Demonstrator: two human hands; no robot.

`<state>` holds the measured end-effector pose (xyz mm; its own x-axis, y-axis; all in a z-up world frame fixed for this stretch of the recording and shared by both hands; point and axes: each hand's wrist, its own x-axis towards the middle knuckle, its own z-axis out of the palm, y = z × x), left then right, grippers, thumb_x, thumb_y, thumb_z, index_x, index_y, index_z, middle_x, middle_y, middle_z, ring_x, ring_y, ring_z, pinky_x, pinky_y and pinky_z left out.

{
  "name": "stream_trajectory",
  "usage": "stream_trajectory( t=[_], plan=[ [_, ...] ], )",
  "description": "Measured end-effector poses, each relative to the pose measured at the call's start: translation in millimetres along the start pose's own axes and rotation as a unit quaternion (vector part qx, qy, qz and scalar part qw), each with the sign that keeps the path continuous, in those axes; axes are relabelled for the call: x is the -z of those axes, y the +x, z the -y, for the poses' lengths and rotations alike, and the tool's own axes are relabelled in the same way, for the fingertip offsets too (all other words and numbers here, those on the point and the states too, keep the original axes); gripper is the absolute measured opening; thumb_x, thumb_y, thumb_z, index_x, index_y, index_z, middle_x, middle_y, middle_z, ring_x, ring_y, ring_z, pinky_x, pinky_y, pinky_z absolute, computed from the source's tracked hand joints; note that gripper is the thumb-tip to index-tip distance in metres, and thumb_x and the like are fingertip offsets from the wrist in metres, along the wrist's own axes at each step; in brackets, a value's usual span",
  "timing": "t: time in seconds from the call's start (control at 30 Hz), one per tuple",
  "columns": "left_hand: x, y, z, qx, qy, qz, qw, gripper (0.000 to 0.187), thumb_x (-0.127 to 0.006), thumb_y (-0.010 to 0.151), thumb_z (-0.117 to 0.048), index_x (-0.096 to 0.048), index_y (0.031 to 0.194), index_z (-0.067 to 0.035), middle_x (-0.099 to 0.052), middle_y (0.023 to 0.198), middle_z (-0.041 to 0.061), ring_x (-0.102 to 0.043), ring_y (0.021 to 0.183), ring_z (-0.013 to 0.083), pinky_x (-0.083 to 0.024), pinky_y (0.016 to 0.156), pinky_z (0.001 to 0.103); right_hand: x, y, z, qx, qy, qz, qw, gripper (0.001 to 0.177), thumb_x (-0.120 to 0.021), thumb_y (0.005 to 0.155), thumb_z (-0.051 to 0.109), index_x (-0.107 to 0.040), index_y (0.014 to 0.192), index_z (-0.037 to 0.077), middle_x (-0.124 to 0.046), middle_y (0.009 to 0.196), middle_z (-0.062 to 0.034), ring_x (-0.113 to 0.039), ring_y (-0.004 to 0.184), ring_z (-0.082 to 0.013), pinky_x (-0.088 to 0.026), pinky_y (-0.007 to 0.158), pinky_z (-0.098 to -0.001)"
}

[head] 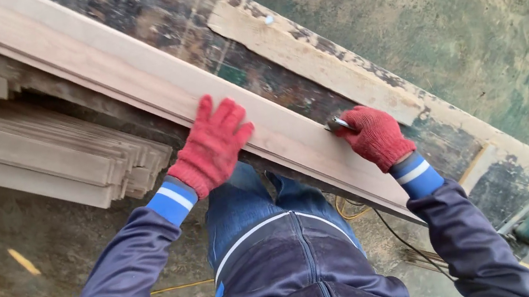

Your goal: Sanding wooden planks using a hand sanding block and an electric orbital sander.

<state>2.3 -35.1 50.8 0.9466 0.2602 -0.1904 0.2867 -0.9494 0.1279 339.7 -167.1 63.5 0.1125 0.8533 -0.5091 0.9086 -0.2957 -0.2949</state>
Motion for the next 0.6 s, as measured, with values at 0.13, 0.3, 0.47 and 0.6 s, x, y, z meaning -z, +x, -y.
stream_trajectory(
  t=[0.13,0.3,0.47,0.6],
  plan=[
    [4.5,36.4,-57.2,0.271,-0.144,-0.262,0.915,0.05,-0.068,0.089,-0.055,-0.066,0.11,-0.009,-0.058,0.14,0.022,-0.047,0.141,0.0437,-0.011,0.121,0.076,-0.7,3.1,-1.8,0.014,0.027,-0.013,0.999,0.018,-0.073,0.09,0.04,-0.071,0.091,0.023,-0.067,0.087,-0.009,-0.07,0.095,-0.0375,-0.059,0.082,-0.0523],
    [-5.0,63.3,-89.6,0.401,-0.087,-0.235,0.881,0.099,-0.071,0.076,-0.081,-0.055,0.144,-0.009,-0.046,0.149,0.031,-0.032,0.146,0.0546,-0.008,0.116,0.083,-0.1,14.1,2.6,-0.009,0.069,0.002,0.998,0.017,-0.073,0.089,0.042,-0.072,0.091,0.025,-0.07,0.09,-0.0071,-0.07,0.097,-0.0358,-0.059,0.083,-0.0512],
    [-16.1,61.3,-87.8,0.392,-0.054,-0.243,0.885,0.097,-0.075,0.075,-0.076,-0.057,0.146,-0.012,-0.042,0.148,0.034,-0.032,0.143,0.0587,-0.012,0.112,0.086,-11.1,55.3,50.0,0.03,0.029,-0.024,0.999,0.017,-0.07,0.089,0.043,-0.071,0.09,0.026,-0.067,0.086,-0.0034,-0.071,0.091,-0.03,-0.06,0.081,-0.0459],
    [-18.3,62.2,-88.4,0.391,-0.055,-0.26,0.881,0.095,-0.076,0.075,-0.075,-0.056,0.145,-0.013,-0.042,0.146,0.035,-0.032,0.143,0.0593,-0.014,0.111,0.086,-16.0,55.2,53.6,0.032,0.062,-0.049,0.996,0.016,-0.07,0.089,0.044,-0.071,0.089,0.028,-0.066,0.084,-0.0027,-0.071,0.089,-0.0302,-0.06,0.078,-0.0469]
  ],
)
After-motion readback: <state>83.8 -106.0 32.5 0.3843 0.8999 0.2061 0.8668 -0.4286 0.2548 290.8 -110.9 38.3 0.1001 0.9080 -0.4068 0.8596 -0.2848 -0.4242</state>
